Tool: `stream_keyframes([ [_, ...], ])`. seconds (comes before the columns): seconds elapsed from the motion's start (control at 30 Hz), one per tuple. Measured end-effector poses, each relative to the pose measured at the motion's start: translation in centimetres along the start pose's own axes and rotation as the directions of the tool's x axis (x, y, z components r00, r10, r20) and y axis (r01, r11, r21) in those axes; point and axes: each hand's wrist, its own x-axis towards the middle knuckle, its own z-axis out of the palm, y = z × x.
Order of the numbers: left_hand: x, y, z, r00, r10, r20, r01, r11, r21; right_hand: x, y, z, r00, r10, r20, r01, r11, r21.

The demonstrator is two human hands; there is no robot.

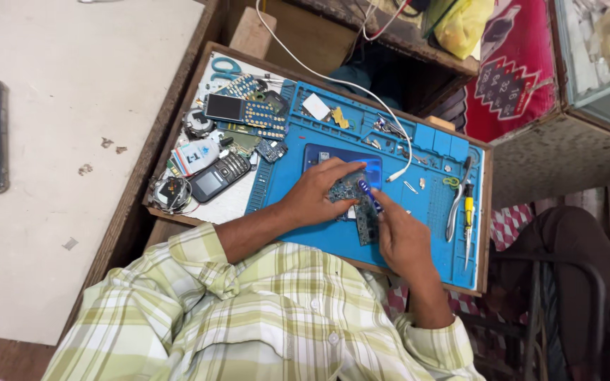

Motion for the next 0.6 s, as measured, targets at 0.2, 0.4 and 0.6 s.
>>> stream_keyframes([
  [0.2, 0.3, -1.8, 0.2, 0.999, -0.042, -0.029, 0.038, 0.991, -0.126, -0.1, 0.7, 0.5, 0.989, 0.055, -0.136, -0.052, 0.998, 0.027],
  [0.4, 0.2, -5.4, 2.3, 0.952, -0.172, 0.254, 0.294, 0.75, -0.593, 0.2, 1.1, 1.6, 0.961, 0.162, -0.224, -0.168, 0.986, -0.01],
  [0.6, 0.4, -7.9, 3.9, 0.971, -0.096, 0.218, 0.195, 0.845, -0.498, 0.3, 1.8, 2.6, 0.978, 0.135, -0.157, -0.169, 0.959, -0.228],
])
